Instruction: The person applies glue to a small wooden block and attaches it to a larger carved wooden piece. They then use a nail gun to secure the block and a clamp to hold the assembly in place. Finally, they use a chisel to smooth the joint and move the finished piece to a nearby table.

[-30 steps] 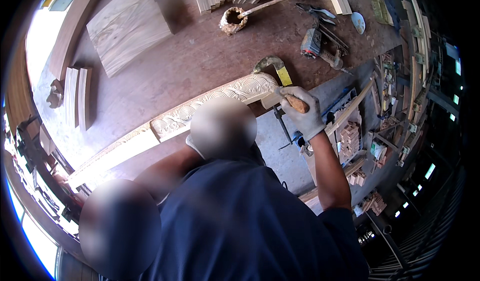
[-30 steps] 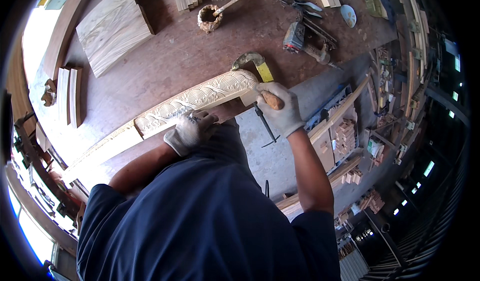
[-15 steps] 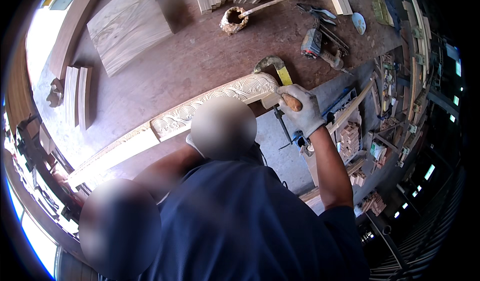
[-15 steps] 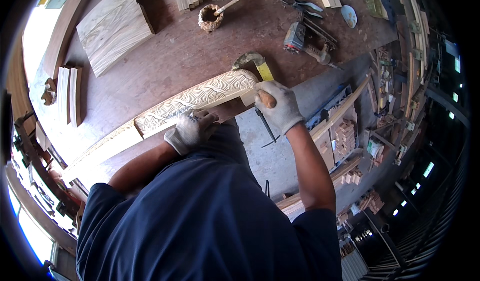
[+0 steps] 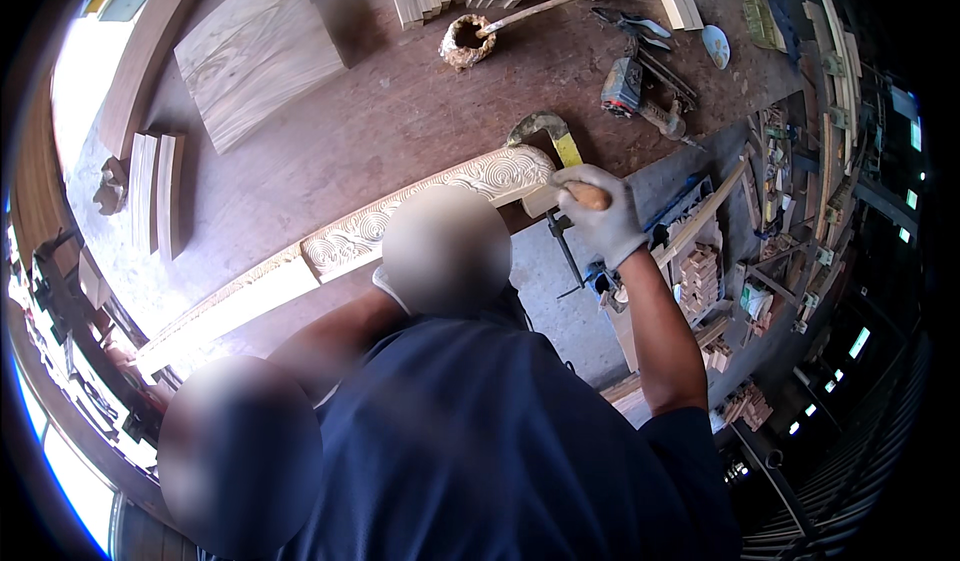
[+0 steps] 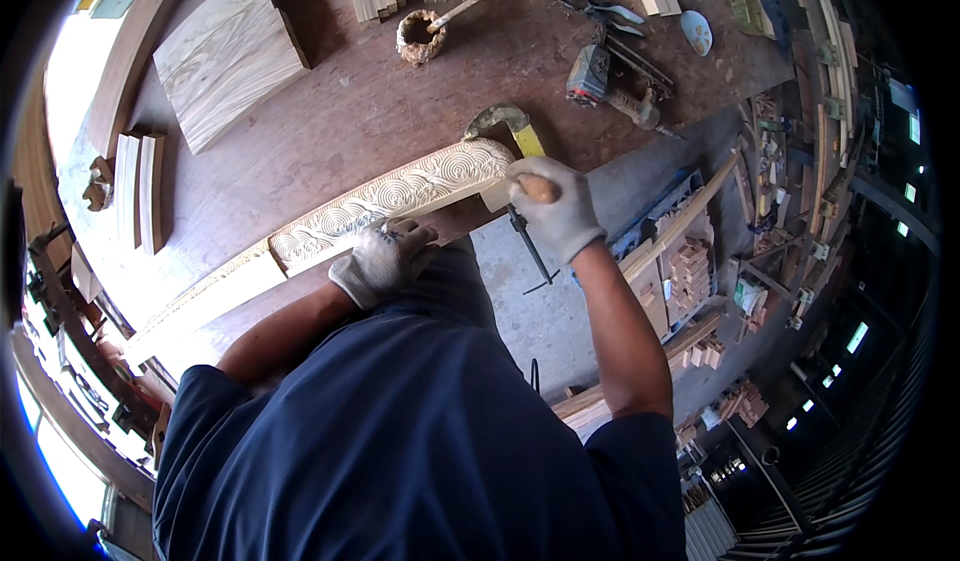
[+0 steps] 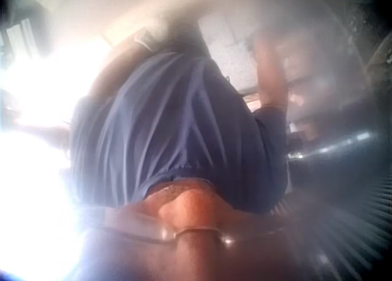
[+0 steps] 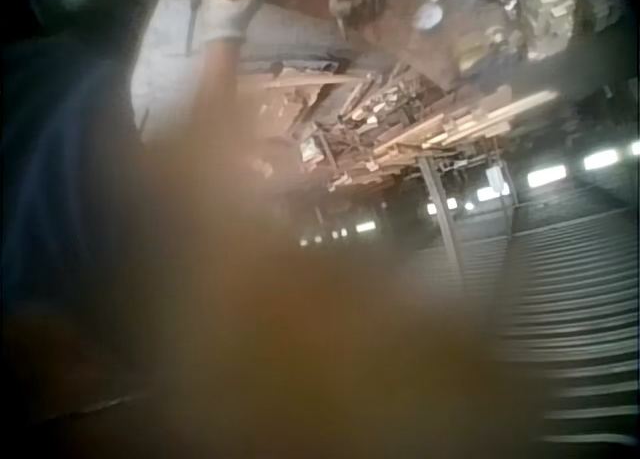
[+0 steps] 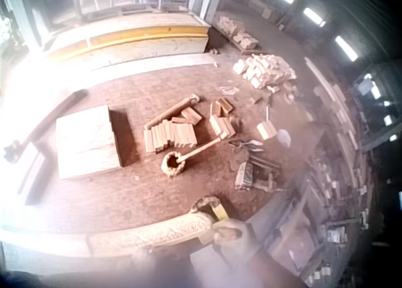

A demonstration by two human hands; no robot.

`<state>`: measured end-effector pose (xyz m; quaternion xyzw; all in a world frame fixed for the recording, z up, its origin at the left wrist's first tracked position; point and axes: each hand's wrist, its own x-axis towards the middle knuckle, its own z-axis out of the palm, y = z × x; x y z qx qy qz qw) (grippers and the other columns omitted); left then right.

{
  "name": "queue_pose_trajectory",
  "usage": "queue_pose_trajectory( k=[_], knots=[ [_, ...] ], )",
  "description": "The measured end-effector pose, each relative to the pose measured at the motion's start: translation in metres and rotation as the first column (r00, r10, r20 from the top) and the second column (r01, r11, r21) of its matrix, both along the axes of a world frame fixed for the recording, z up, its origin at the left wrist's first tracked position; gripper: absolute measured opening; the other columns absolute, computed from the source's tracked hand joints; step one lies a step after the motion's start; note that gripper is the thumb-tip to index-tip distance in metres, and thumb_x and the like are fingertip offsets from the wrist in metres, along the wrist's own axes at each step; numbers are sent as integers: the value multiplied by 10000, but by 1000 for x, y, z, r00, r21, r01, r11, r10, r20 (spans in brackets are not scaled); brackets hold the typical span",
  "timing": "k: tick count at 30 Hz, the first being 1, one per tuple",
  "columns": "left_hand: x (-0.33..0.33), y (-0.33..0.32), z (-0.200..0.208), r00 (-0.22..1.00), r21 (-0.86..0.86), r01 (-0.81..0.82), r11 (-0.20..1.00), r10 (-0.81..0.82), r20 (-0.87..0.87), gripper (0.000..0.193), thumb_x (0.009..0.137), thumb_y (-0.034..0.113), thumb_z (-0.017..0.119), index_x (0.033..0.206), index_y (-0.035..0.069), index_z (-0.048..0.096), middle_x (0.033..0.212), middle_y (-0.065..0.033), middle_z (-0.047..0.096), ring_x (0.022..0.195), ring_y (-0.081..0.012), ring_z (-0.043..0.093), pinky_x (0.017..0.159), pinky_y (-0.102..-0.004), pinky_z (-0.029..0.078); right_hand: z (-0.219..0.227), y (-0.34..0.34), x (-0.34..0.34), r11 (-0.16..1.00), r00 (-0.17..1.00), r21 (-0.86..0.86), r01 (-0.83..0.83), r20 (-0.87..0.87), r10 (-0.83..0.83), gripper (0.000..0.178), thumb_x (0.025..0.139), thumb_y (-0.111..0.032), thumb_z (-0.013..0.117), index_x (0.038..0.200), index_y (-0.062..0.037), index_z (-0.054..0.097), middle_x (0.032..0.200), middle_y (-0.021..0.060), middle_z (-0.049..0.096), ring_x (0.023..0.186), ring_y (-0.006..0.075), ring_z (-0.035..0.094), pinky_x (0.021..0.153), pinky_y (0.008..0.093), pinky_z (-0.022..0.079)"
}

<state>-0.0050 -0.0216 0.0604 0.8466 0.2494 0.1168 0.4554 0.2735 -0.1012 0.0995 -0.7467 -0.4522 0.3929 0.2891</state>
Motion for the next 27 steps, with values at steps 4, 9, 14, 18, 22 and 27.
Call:
queue_pose_trajectory(
  k=[4,9,14,18,22,27],
  knots=[
    [5,3,3,999,-58,-28,998,26,-23,223,895,186,733,1078,60,707,976,-177,718,896,-409,698,780,-505,574,5,-10,3,959,880,-16,284,-394,-267,176,939,2,677,1107,43,706,1101,132,787,1020,164,746,899,289,594],
    [1,-11,-29,996,16,28,999,-29,89,344,949,248,694,1240,66,676,1183,-167,677,1090,-351,649,932,-463,527,22,-31,-38,970,790,-137,200,-564,-243,156,963,-38,693,1102,21,731,1054,129,788,934,153,753,843,283,611],
    [0,-21,-36,993,14,63,998,-64,99,454,983,284,679,1379,69,622,1333,-159,638,1235,-324,603,1045,-442,490,28,-29,-64,921,825,-346,177,-458,-330,130,962,-96,738,1051,-2,753,968,94,783,855,128,745,775,284,615],
    [-4,-26,-51,993,-53,82,995,-78,84,453,987,286,671,1387,81,618,1337,-156,635,1240,-325,600,1042,-444,490,25,-25,-30,934,832,-213,287,-427,-353,122,950,-67,724,1039,13,745,964,75,782,872,126,746,795,275,605],
    [-3,-16,-39,998,-53,46,998,-44,45,431,975,288,673,1356,89,639,1297,-159,650,1193,-337,615,1013,-450,499,17,-11,-10,988,984,52,148,-107,-142,140,922,10,702,1059,21,728,1043,94,778,964,155,739,881,297,591],
    [5,-4,-11,984,-73,68,995,-79,-159,412,979,310,667,1327,92,655,1274,-167,661,1171,-346,629,998,-451,506,5,-9,-2,998,1000,61,-12,-2,12,232,881,49,715,1109,7,719,1095,96,768,1049,181,727,960,330,572]
  ],
)
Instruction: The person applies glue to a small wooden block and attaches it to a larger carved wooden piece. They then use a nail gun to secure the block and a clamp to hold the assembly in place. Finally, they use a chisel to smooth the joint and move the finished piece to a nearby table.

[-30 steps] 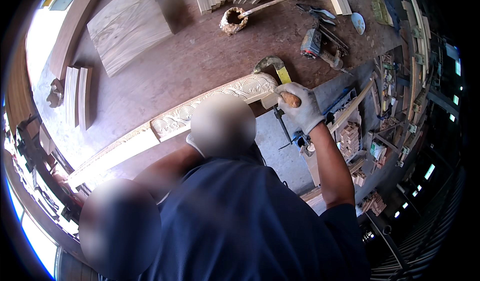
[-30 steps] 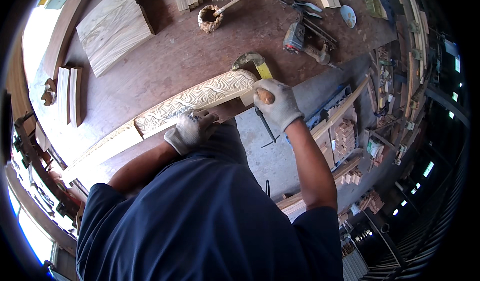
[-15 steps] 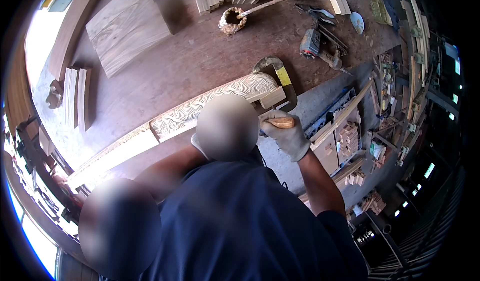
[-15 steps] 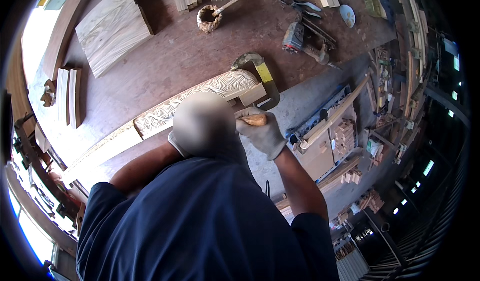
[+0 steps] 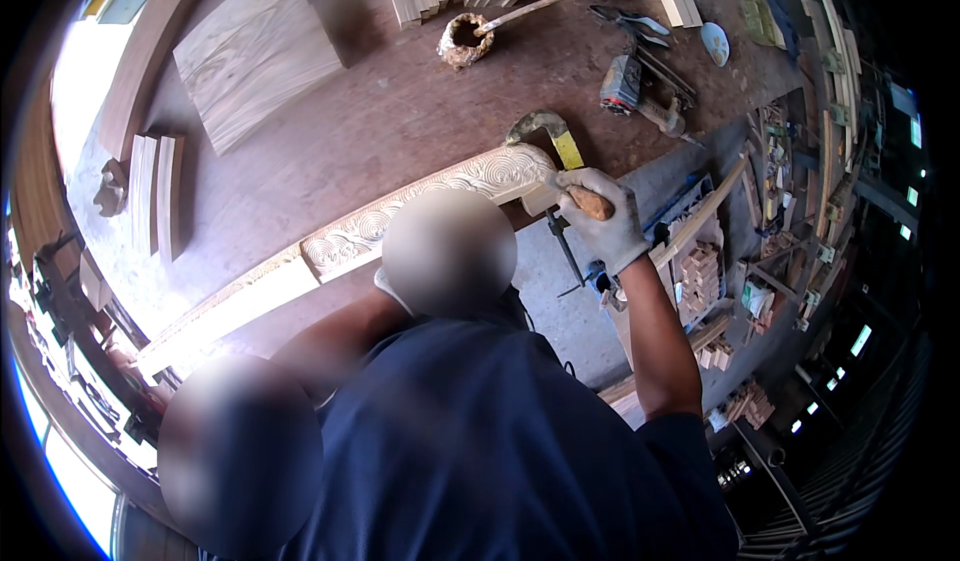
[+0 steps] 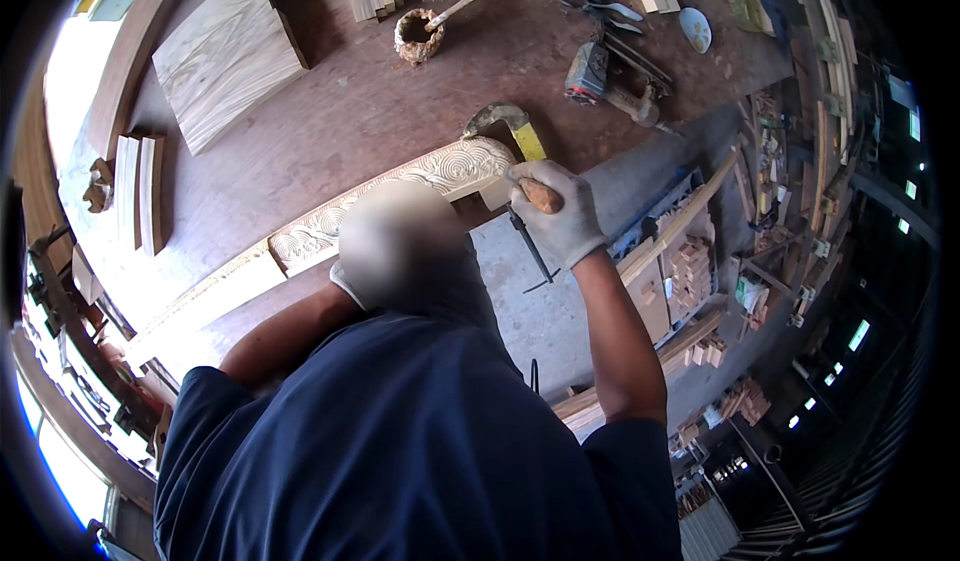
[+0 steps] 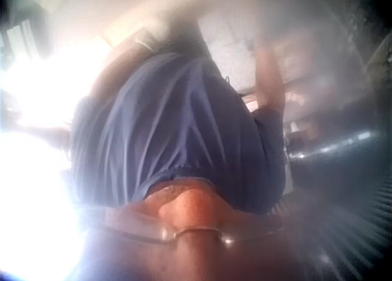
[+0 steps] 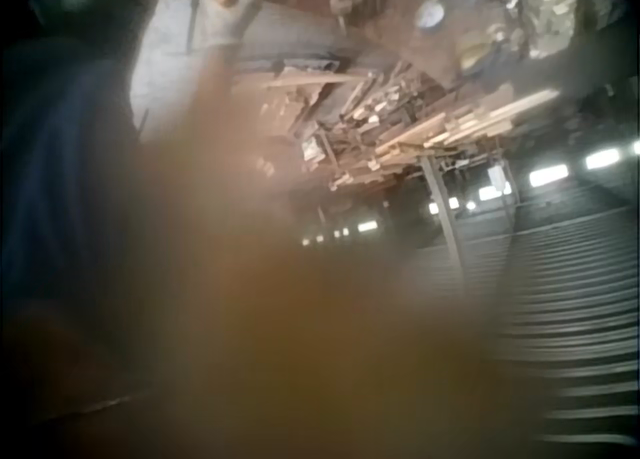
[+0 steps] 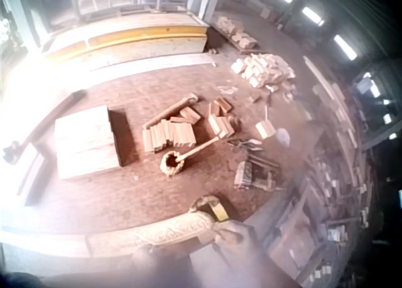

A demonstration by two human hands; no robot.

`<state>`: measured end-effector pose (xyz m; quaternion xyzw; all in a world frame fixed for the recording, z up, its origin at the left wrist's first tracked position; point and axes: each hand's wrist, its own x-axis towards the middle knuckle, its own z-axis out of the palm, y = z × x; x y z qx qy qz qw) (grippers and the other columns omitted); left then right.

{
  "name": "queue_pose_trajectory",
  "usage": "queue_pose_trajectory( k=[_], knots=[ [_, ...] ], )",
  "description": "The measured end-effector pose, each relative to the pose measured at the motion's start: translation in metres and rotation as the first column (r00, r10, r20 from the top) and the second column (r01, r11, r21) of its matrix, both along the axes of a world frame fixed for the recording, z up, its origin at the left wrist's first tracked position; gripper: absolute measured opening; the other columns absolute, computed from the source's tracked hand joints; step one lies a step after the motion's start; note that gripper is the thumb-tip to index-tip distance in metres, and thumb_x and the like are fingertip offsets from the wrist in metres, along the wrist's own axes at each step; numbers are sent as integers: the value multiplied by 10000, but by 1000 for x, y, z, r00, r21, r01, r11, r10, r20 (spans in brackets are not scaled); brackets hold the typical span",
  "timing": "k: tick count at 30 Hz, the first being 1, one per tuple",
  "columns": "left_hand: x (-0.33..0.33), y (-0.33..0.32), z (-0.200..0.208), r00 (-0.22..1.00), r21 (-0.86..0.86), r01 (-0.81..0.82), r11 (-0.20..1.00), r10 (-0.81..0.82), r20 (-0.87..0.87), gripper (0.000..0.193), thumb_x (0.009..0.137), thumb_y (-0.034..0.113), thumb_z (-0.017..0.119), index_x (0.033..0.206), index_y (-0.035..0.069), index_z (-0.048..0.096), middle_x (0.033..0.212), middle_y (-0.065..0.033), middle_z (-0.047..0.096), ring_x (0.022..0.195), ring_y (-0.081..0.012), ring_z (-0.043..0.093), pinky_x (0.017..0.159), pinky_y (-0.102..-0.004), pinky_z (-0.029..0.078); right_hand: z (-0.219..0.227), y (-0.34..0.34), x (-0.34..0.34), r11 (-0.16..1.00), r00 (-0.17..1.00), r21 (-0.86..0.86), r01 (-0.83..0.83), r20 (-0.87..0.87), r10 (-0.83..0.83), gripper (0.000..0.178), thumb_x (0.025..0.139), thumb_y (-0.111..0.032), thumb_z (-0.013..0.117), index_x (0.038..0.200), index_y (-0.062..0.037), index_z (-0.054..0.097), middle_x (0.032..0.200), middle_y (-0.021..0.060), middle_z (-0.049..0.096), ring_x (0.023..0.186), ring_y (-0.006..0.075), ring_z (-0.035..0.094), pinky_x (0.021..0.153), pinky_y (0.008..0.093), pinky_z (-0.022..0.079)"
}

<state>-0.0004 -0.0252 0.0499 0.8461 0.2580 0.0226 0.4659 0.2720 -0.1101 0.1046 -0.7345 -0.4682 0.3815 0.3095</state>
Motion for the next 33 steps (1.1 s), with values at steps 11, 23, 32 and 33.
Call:
queue_pose_trajectory(
  k=[11,23,32,33],
  knots=[
    [1,-2,-2,998,9,9,1000,-8,-64,448,991,318,658,1379,95,627,1339,-174,636,1232,-337,609,1043,-446,485,10,16,-2,973,947,-131,-191,236,217,235,845,-8,759,1073,-41,710,1056,117,742,1004,285,737,887,369,576],
    [9,4,11,991,168,-115,979,103,82,300,882,243,669,1141,94,690,1050,-159,672,980,-378,655,826,-498,535,19,24,8,968,908,-41,-249,339,247,186,833,-67,771,1007,-75,707,964,129,741,914,329,740,810,408,587],
    [-3,-6,-19,955,95,-33,995,4,296,444,925,305,706,1309,84,664,1239,-156,667,1143,-337,639,984,-465,509,21,-20,-54,928,828,-350,129,-477,-295,118,941,-85,742,1026,-3,744,913,48,760,832,106,721,762,268,595],
    [-4,-10,-22,951,98,-25,995,-6,309,465,937,316,706,1336,83,655,1277,-157,659,1182,-330,628,1017,-459,495,19,-22,-59,906,846,-407,117,-437,-305,125,942,-91,742,1027,1,742,891,45,755,812,100,716,750,264,593]
  ],
)
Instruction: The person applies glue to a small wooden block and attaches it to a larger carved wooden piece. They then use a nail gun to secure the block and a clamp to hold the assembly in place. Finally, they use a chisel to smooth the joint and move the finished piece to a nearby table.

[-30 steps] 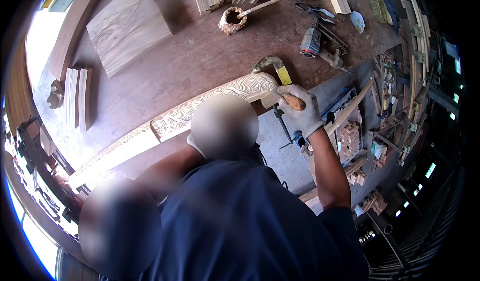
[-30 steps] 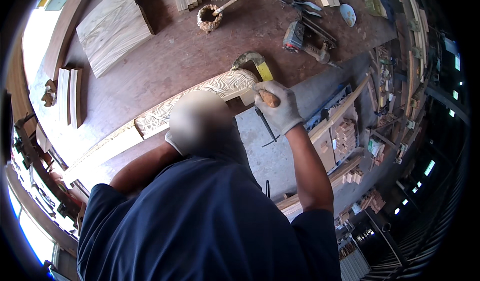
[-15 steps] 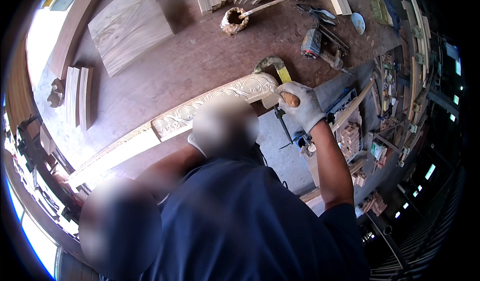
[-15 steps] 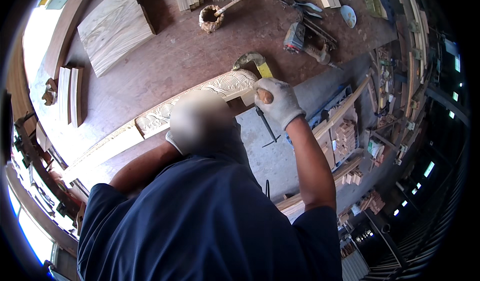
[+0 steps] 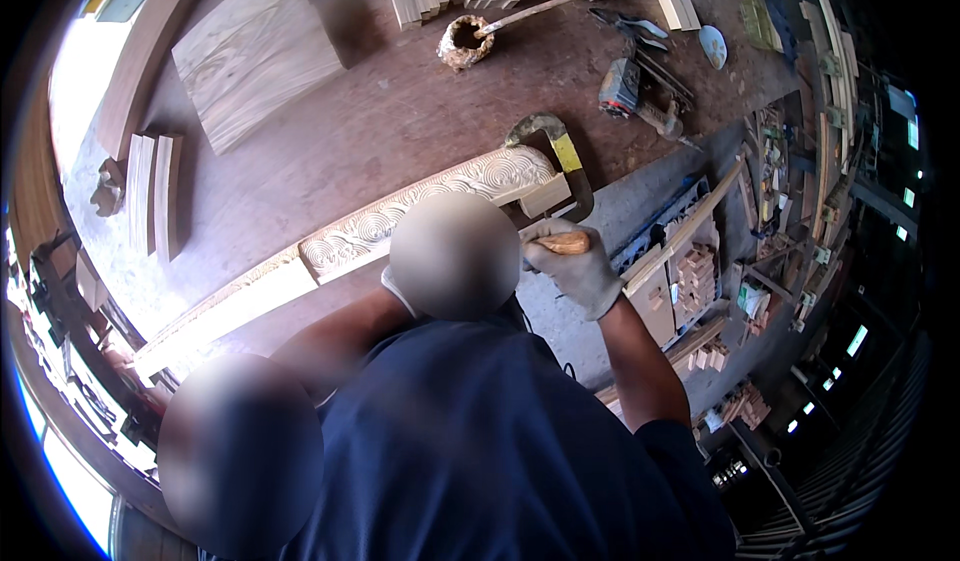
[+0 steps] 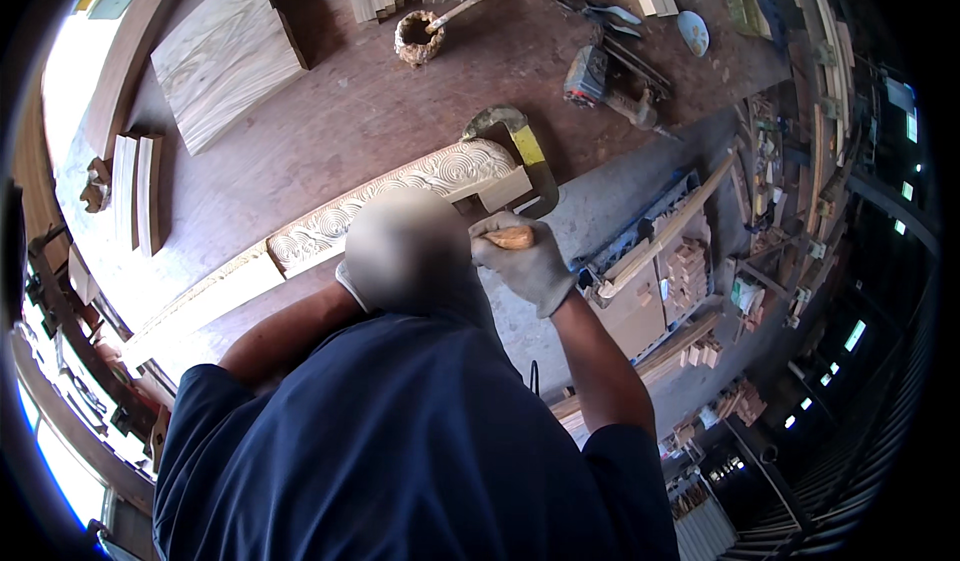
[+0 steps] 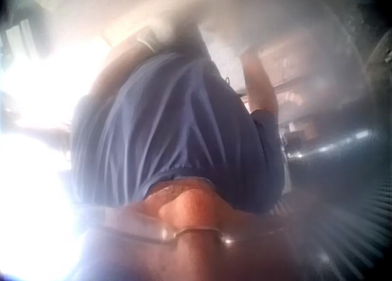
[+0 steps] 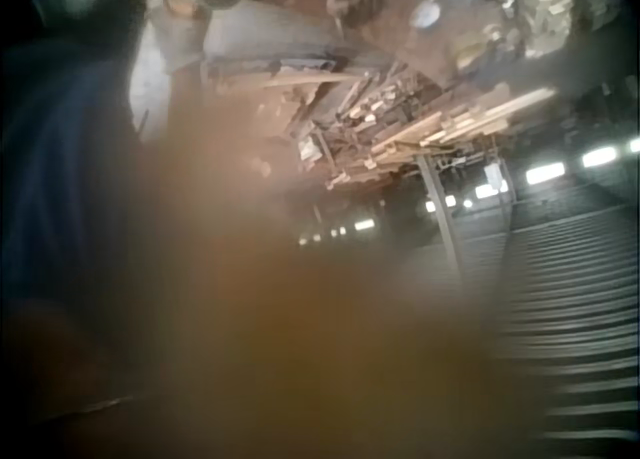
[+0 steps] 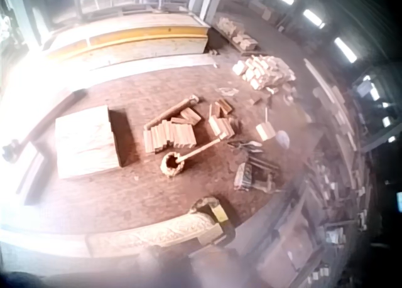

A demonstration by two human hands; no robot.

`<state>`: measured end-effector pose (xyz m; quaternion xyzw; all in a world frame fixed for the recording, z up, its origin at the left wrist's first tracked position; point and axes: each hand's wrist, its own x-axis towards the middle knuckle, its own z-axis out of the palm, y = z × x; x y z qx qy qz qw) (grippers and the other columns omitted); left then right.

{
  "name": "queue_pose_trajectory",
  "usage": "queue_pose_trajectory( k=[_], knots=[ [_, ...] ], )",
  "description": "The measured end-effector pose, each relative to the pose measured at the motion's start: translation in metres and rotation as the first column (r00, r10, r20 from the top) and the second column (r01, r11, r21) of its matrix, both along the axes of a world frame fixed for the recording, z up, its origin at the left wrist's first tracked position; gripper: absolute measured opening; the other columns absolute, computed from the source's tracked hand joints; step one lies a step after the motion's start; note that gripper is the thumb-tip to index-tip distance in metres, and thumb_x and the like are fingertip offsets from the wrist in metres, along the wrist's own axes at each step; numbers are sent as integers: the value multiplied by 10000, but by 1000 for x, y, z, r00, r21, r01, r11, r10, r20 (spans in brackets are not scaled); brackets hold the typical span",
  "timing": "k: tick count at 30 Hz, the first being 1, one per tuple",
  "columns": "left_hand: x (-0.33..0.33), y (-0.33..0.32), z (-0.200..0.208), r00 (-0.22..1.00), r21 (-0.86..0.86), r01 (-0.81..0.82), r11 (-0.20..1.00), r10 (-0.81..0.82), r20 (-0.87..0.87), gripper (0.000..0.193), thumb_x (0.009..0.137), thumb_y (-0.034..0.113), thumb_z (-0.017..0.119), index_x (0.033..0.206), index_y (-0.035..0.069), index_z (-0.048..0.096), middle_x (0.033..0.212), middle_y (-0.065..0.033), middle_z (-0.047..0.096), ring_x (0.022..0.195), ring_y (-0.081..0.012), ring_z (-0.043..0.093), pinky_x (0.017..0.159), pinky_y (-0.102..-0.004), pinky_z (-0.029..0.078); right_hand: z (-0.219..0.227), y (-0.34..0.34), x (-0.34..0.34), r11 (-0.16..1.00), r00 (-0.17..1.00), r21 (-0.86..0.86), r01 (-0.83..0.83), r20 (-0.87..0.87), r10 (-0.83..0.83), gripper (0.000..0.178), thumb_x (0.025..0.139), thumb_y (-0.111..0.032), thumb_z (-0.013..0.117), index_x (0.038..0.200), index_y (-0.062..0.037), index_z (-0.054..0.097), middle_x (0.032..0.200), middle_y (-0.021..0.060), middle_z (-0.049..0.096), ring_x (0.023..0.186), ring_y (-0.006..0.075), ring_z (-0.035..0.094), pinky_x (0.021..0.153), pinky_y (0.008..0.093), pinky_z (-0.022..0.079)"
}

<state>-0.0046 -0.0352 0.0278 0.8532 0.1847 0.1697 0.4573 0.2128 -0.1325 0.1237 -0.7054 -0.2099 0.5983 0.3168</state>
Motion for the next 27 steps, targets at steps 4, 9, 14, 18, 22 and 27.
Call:
queue_pose_trajectory(
  k=[4,9,14,18,22,27],
  knots=[
    [-6,-5,-5,998,-74,65,995,-63,27,485,979,320,682,1396,80,621,1376,-169,619,1280,-325,582,1104,-452,449,7,6,1,998,999,-57,34,7,-33,126,952,-113,733,1000,3,746,848,33,752,786,84,709,719,257,581],
    [-8,-5,-6,997,-170,60,984,-66,-32,506,996,328,667,1429,78,588,1409,-173,595,1314,-333,555,1124,-452,440,-11,5,56,978,946,181,99,288,-149,110,942,-87,726,996,7,745,906,47,769,823,104,718,757,266,585],
    [-6,4,11,989,-224,-31,974,-2,-145,471,995,341,659,1395,97,617,1380,-174,619,1278,-343,581,1075,-460,469,-20,24,71,951,892,304,-55,443,-90,111,907,-61,736,1002,-4,738,977,70,778,905,126,726,838,293,579],
    [3,18,41,961,-279,-55,959,-24,-274,432,987,347,657,1348,112,650,1322,-177,652,1216,-353,616,1014,-468,492,-30,26,74,959,870,240,-151,493,14,124,880,-53,746,1001,-27,732,978,70,775,935,137,728,866,312,575],
    [5,7,21,955,-197,-67,978,6,-295,426,978,349,659,1330,109,657,1280,-175,665,1184,-351,630,995,-465,498,-31,30,73,956,860,213,-201,506,68,121,873,-56,750,990,-35,729,967,66,773,931,138,730,863,317,575],
    [4,5,11,957,-155,-48,987,1,-290,416,966,347,666,1304,105,665,1240,-169,673,1156,-350,634,974,-466,503,-24,35,71,950,835,183,-254,537,120,130,859,-53,760,983,-37,726,958,76,769,924,144,729,860,319,574]
  ],
)
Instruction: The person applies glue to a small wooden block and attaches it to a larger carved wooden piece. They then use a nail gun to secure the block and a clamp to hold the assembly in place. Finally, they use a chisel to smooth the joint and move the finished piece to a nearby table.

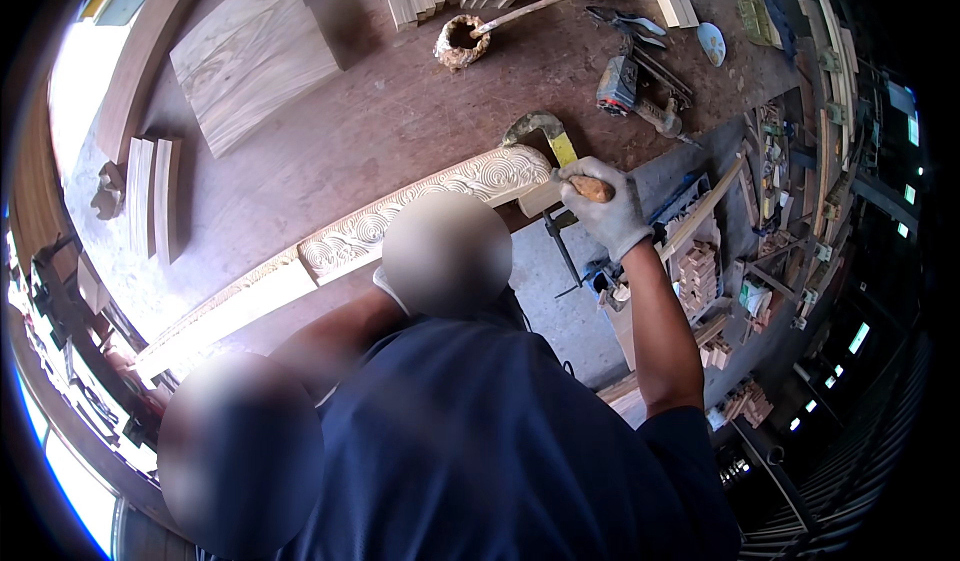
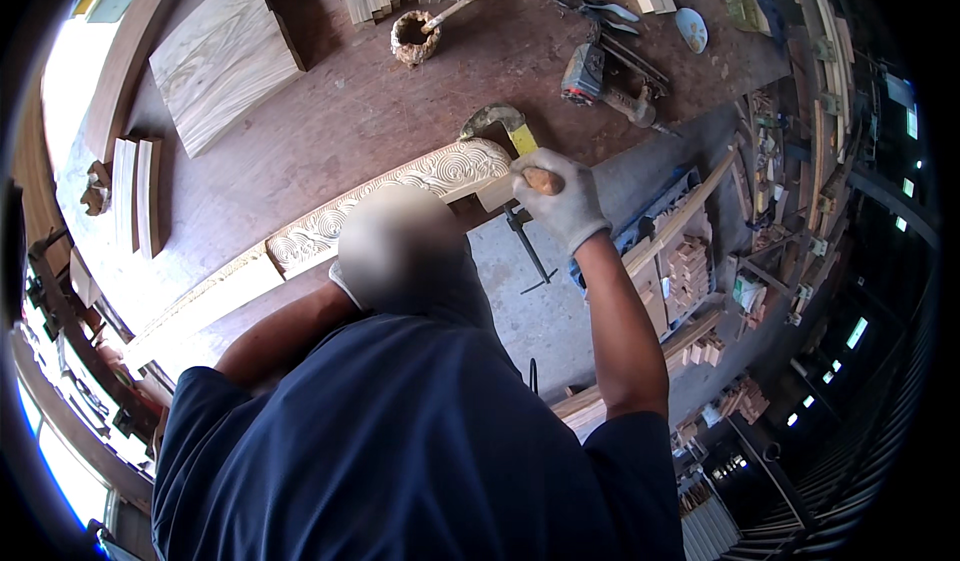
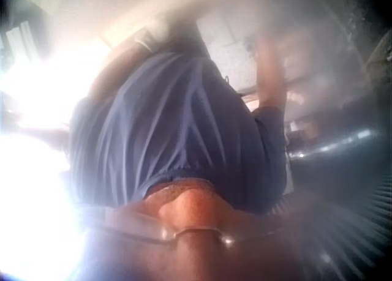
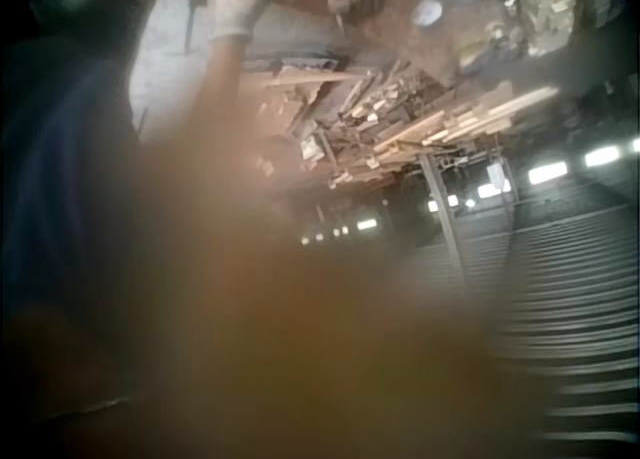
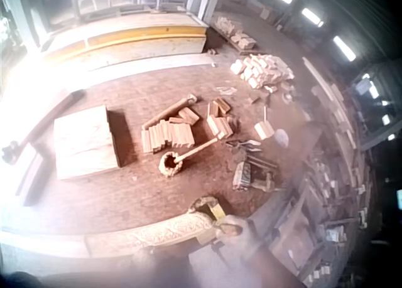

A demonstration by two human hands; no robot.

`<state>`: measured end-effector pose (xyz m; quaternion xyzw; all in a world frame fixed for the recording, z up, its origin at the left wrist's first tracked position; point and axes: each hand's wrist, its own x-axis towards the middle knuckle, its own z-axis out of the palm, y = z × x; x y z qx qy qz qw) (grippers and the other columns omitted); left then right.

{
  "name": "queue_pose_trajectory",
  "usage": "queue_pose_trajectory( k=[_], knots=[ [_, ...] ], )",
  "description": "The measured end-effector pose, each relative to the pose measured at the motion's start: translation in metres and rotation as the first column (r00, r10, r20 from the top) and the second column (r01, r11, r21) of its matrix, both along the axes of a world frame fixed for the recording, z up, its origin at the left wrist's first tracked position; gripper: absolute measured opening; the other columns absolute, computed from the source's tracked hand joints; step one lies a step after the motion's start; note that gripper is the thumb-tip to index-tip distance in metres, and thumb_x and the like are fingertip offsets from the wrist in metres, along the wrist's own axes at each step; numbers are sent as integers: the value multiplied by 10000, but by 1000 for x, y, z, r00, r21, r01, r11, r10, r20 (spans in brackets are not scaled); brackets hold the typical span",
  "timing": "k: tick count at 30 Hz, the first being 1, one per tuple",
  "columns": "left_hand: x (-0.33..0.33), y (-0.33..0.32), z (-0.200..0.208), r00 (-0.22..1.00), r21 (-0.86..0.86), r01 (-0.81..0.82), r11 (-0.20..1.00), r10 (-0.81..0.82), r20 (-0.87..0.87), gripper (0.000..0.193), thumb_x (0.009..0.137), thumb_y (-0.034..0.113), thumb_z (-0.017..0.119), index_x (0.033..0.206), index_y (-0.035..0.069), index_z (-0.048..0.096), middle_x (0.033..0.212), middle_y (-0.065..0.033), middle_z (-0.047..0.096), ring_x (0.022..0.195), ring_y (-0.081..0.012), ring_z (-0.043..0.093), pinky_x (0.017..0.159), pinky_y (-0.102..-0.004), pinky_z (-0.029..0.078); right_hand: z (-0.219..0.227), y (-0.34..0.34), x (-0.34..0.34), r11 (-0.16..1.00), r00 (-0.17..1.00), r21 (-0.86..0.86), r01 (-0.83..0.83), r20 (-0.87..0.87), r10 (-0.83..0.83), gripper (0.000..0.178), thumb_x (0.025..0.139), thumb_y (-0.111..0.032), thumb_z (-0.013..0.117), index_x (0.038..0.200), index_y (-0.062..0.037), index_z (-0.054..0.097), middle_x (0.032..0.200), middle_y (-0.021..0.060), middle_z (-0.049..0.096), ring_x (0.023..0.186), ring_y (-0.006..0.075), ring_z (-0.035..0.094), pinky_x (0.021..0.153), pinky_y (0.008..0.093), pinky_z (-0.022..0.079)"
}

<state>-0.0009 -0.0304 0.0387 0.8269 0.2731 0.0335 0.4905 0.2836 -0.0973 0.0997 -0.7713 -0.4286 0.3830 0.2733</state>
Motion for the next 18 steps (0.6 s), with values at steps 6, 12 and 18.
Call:
queue_pose_trajectory(
  k=[6,12,18],
  knots=[
    [0,2,6,998,-24,-20,1000,21,54,358,975,309,659,1268,104,681,1195,-168,683,1101,-352,647,922,-476,515,-2,0,1,999,999,41,9,-31,-7,132,854,-34,758,981,-32,721,964,75,768,929,150,729,866,322,573],
    [-4,0,-3,983,19,-48,999,43,180,341,986,295,651,1263,99,683,1186,-171,682,1096,-353,645,925,-470,516,-5,-4,2,998,999,52,-25,-35,27,139,857,-26,756,993,-29,728,971,72,769,938,151,728,870,320,576],
    [-3,1,-4,999,-16,7,1000,-7,35,409,991,311,649,1343,102,645,1281,-166,654,1186,-342,619,998,-459,498,-4,-4,2,999,994,32,16,-112,-12,151,863,-28,755,1012,-26,733,981,72,775,953,153,734,881,322,580]
  ],
)
